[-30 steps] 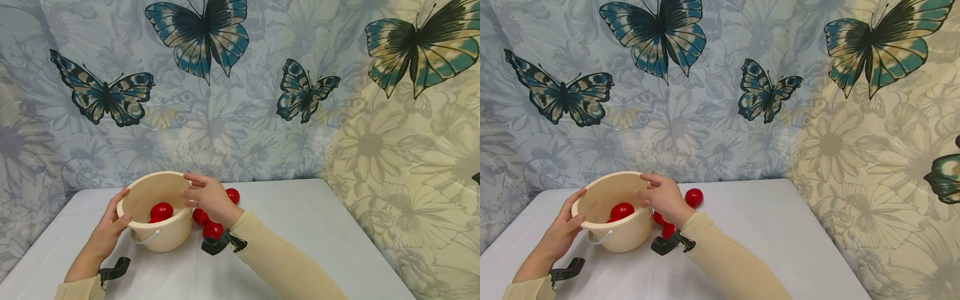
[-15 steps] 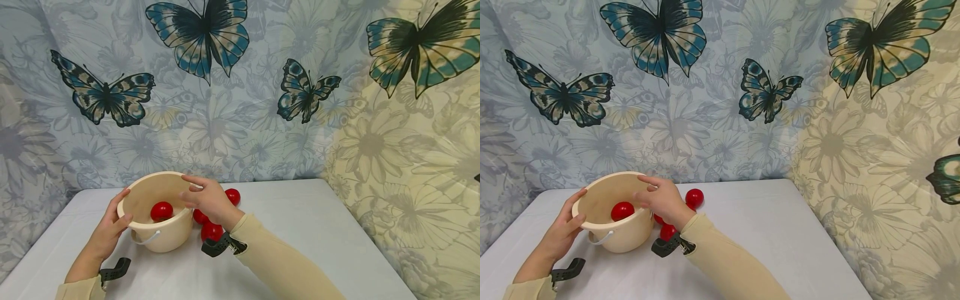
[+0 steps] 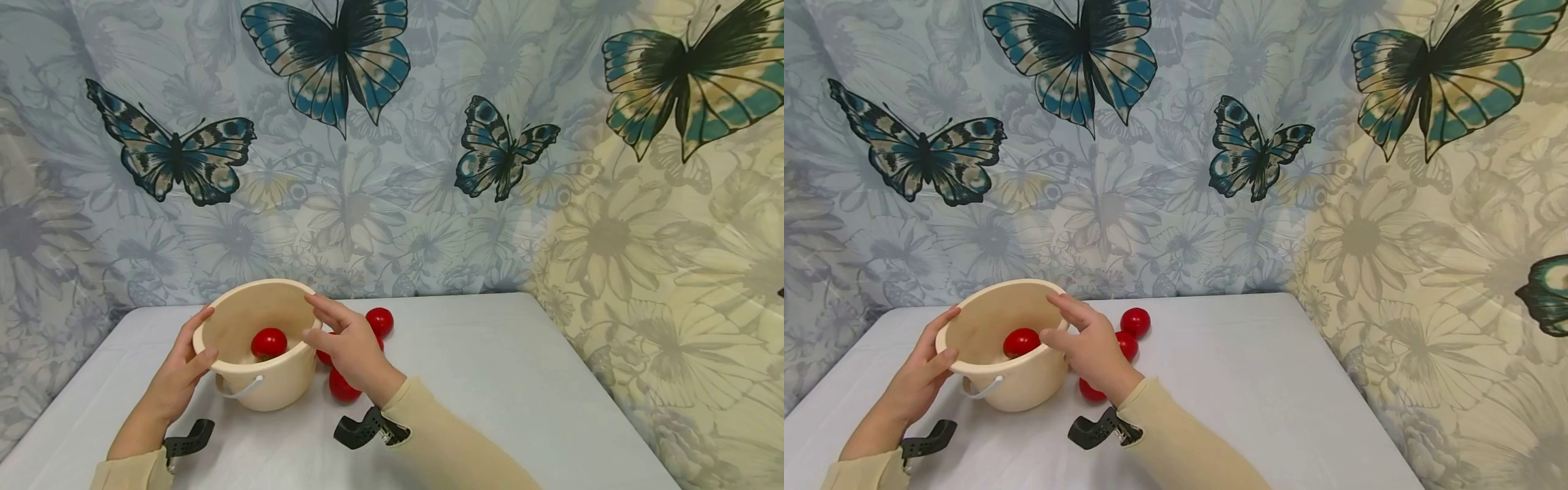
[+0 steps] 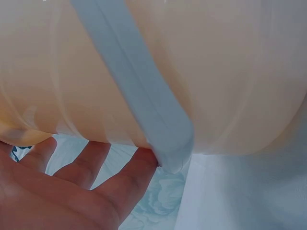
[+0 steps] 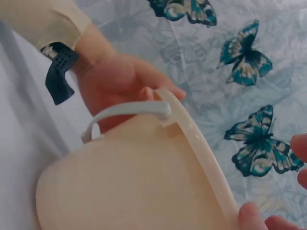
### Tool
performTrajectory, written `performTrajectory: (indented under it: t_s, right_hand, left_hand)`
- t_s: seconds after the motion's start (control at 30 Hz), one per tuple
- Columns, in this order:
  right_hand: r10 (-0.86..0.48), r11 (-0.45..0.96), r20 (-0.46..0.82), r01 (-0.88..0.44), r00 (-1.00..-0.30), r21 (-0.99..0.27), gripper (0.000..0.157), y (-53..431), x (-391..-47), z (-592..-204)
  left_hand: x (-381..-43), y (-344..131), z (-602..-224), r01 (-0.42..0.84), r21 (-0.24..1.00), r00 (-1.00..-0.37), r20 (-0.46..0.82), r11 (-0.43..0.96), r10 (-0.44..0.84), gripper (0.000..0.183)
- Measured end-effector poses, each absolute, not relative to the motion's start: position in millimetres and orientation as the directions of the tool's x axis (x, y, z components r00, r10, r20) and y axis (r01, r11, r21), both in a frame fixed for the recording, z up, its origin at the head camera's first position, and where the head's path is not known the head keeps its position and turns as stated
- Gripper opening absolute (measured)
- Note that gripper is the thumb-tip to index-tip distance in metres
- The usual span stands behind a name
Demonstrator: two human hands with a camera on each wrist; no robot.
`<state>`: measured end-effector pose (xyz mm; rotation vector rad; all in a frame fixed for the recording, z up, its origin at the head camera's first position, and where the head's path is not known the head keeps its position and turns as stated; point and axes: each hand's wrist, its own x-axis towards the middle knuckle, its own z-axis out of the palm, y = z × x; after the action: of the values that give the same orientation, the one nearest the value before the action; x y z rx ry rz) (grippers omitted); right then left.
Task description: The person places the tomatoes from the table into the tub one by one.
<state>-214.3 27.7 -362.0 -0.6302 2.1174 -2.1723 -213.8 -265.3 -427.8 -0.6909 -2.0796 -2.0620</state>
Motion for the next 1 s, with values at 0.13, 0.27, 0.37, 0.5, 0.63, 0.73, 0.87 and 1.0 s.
performTrajectory:
  t_s: [0.13, 0.27, 0.37, 0.5, 0.63, 0.73, 0.87, 1.0]
  right_hand:
    - [-0.307, -0.127, 0.306, -0.280, -0.901, -0.952, 0.051, 29, -208, -366]
    - [-0.279, -0.193, 0.328, -0.282, -0.902, -0.940, 0.048, 35, -202, -373]
    - [-0.254, -0.205, 0.330, -0.283, -0.909, -0.937, 0.048, 45, -199, -383]
    - [-0.234, -0.188, 0.329, -0.290, -0.915, -0.938, 0.049, 64, -195, -398]
    - [-0.209, -0.177, 0.320, -0.286, -0.924, -0.942, 0.048, 86, -192, -414]
    - [-0.177, -0.158, 0.304, -0.278, -0.936, -0.948, 0.048, 102, -193, -426]
    - [-0.127, -0.119, 0.277, -0.263, -0.952, -0.957, 0.046, 120, -195, -440]
    - [-0.059, -0.064, 0.231, -0.227, -0.971, -0.972, 0.044, 134, -198, -451]
  left_hand:
    - [-214, -265, -426, 0.415, 0.909, -0.882, 0.414, -0.047, 0.224, 0.063]
    - [-215, -264, -427, 0.417, 0.907, -0.880, 0.418, -0.052, 0.225, 0.063]
    - [-215, -264, -427, 0.414, 0.909, -0.881, 0.415, -0.052, 0.226, 0.063]
    - [-214, -265, -427, 0.415, 0.909, -0.882, 0.414, -0.045, 0.226, 0.063]
    - [-214, -264, -426, 0.420, 0.906, -0.879, 0.419, -0.046, 0.228, 0.063]
    - [-215, -264, -426, 0.424, 0.904, -0.876, 0.423, -0.051, 0.230, 0.064]
    - [-215, -265, -427, 0.424, 0.904, -0.876, 0.425, -0.055, 0.229, 0.064]
    - [-214, -265, -426, 0.423, 0.905, -0.877, 0.423, -0.049, 0.229, 0.064]
